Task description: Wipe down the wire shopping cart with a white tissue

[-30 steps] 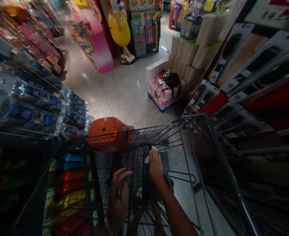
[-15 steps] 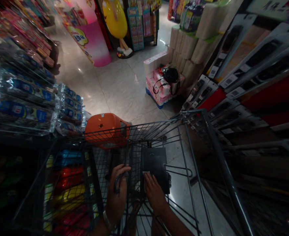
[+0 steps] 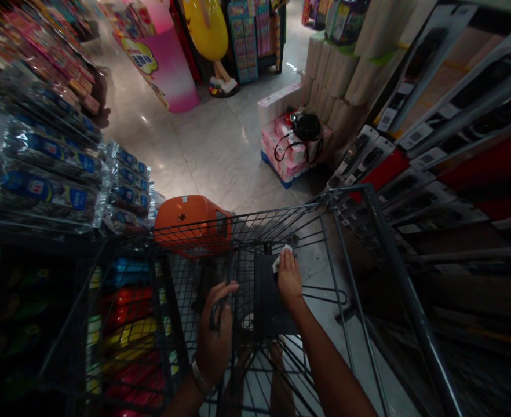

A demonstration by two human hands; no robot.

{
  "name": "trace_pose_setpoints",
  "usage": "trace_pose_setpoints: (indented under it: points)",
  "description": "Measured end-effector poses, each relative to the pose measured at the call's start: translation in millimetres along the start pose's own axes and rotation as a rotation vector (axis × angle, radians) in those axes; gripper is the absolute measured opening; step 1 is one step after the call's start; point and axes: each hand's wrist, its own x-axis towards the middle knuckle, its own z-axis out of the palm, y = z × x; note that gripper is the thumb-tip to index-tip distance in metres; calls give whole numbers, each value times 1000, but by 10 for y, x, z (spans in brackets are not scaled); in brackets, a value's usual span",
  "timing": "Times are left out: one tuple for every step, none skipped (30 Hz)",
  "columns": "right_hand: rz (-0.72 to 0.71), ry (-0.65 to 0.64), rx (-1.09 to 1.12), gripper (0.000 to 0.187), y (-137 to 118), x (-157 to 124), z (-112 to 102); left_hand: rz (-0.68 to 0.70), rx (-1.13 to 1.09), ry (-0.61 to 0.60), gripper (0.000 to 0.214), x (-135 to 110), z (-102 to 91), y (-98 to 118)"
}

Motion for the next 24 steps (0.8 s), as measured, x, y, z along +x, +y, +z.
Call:
trace_pose_setpoints:
  points:
    - [24,17,3,60,37,-81,16,-6,-4,-2,30,0,2,4]
    - [52,29,4,61,60,-173,35,-11,-8,-4,30,-2,5,5]
    - [84,31,2,62,67,-269,55,-15,-10,-4,30,-5,7,5]
    - [113,22,-4,62,57,-364,71,-17,-12,-3,30,-10,10,2]
    - [133,7,-11,62,34,-452,83,-17,-12,-1,30,-15,12,-2]
    - [144,-11,-18,61,1,-527,86,-13,-11,2,30,-21,15,-7]
    - [146,-35,-23,58,-37,-587,78,-9,-10,3,30,-27,16,-13]
    - [142,-63,-24,56,-75,-627,57,-3,-7,5,30,-32,17,-19]
    - [133,-92,-21,52,-106,-643,21,4,-4,7,31,-36,18,-24]
    - [122,-117,-13,49,-126,-631,-29,9,1,10,31,-40,18,-28]
    - [109,-135,-3,47,-131,-590,-95,12,9,13,31,-42,18,-31]
    - [97,-143,5,45,-120,-516,-174,14,18,16,31,-43,18,-33]
    - [89,-138,15,46,-96,-412,-264,20,26,19,32,-43,18,-33]
    - [79,-116,16,46,-61,-280,-360,24,30,20,32,-43,19,-32]
    - [74,-88,12,48,-19,-127,-456,27,32,20,32,-42,21,-30]
    - [65,-55,6,48,23,38,-545,31,31,23,33,-41,23,-27]
    - [30,-14,-36,48,63,204,-621,32,29,25,34,-40,26,-25]
    - [-19,15,-102,45,97,361,-676,31,28,26,34,-40,28,-22]
    - [-39,23,-121,44,123,498,-708,27,29,27,34,-41,29,-21]
    - [-59,28,-144,44,140,610,-716,23,31,26,34,-43,29,-20]
    - [-77,27,-164,44,150,692,-701,22,32,23,35,-45,28,-20]
    - [-90,22,-178,45,154,746,-667,20,34,19,35,-48,26,-22]
    - [-105,16,-196,46,155,774,-619,18,34,14,35,-51,23,-23]
    - [-120,9,-213,47,154,782,-565,17,34,11,35,-54,21,-25]
